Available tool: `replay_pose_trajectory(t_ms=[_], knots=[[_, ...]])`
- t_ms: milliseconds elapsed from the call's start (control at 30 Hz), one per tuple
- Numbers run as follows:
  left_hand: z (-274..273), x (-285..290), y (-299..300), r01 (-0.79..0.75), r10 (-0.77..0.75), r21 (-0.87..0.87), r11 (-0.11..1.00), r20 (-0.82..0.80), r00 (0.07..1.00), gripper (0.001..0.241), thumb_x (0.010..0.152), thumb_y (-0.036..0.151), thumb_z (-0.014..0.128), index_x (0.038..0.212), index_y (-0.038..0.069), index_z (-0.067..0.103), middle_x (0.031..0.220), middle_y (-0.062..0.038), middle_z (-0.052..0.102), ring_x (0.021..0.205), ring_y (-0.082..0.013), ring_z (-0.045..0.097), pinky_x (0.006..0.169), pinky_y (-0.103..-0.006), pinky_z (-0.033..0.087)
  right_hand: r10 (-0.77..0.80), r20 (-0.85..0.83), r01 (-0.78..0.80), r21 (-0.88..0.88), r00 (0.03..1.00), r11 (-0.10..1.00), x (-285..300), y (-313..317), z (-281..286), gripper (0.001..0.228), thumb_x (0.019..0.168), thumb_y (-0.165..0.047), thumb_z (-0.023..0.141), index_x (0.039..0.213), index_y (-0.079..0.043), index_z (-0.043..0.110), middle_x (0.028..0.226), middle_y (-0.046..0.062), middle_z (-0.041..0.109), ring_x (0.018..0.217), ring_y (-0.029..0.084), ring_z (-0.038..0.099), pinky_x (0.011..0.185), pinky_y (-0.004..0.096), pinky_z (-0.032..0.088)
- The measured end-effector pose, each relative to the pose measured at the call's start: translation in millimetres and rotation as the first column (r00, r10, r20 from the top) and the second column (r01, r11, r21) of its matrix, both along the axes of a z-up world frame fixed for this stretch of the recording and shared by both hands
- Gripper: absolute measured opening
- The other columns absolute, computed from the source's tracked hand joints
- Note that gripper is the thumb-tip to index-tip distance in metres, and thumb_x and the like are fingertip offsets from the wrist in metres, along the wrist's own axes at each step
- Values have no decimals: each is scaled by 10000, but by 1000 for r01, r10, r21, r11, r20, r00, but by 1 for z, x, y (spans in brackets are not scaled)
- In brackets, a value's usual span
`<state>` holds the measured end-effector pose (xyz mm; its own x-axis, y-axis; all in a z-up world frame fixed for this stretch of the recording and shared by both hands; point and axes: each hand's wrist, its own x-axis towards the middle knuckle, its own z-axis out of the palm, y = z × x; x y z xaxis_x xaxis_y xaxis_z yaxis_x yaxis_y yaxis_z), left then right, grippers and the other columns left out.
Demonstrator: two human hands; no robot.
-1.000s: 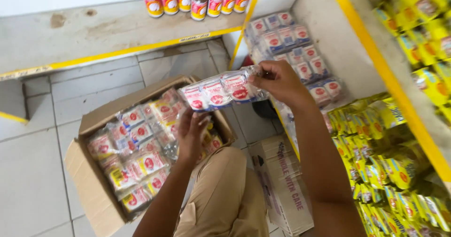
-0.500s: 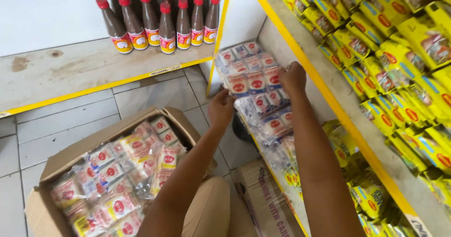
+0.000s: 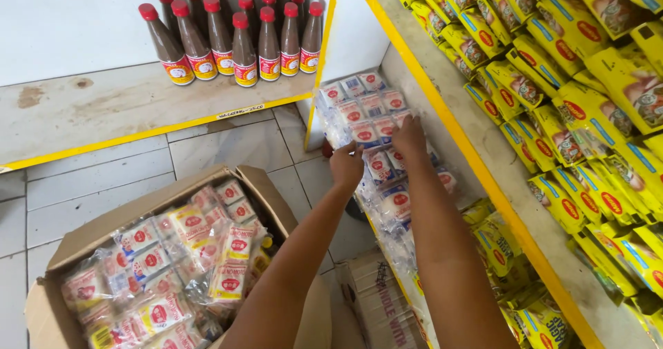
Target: Restocking grocery products from cardboard boxes onto store shelves.
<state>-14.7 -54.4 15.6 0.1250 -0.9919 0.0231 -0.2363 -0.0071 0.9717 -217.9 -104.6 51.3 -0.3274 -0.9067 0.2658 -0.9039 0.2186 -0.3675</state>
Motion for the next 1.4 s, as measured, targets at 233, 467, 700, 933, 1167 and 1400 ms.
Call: replay_pose_trajectory(t_ms=[233, 467, 700, 933, 1167, 1400], knots=[[7, 42, 29, 113, -103, 78, 990, -121, 987, 643, 906, 342, 718, 1436, 21, 552, 1230, -220, 695, 962, -314, 760, 873, -397, 568, 92, -58, -97, -94, 994, 991, 29, 11, -1, 717, 941, -206, 654, 1468, 179, 358, 1542, 431, 314, 1463, 524, 308, 1205, 486, 270], [24, 203, 156, 89, -62, 104, 991, -231, 971, 575, 938, 308, 685, 1414, 12, 558, 1286, -173, 656, 1029, -230, 702, 774, -369, 590, 377, -12, -353, -378, 926, 856, 215, 81, 47, 663, 966, -146, 676, 1531, 82, 413, 1586, 327, 406, 1486, 467, 390, 1231, 470, 316], [-72, 376, 287, -451, 449, 105, 886, 48, 892, 600, 925, 258, 727, 1403, -45, 528, 1363, -240, 609, 1212, -330, 609, 1018, -443, 497, 721, 402, -724, -179, 564, 666, 413, 172, -31, 503, 922, -145, 720, 1386, -15, 573, 1381, 226, 630, 1242, 359, 647, 1026, 413, 513], [-144, 506, 369, -760, 674, -27, 649, 484, 558, 664, 915, 209, 716, 1453, -89, 465, 1484, -332, 440, 1357, -479, 404, 1104, -536, 345, 609, 588, -840, 282, 533, 463, 548, 273, -93, 200, 931, -149, 652, 1040, 19, 652, 914, 228, 705, 850, 354, 725, 761, 460, 554], [-155, 545, 366, -722, 580, 184, 667, 480, 658, 604, 959, 240, 613, 1479, -37, 484, 1497, -240, 534, 1337, -437, 479, 1164, -499, 357, 593, 486, -717, 106, 642, 689, 577, 312, -118, 172, 875, -147, 699, 962, -9, 645, 907, 249, 685, 932, 456, 651, 805, 542, 501], [-114, 555, 359, -759, 592, 293, 581, 487, 642, 496, 898, 297, 729, 1287, -6, 674, 1135, -205, 702, 1033, -356, 649, 900, -469, 523, 403, 697, -649, 118, 593, 752, 566, 307, -144, 252, 771, -161, 796, 946, -4, 705, 868, 174, 732, 813, 301, 717, 748, 401, 552]])
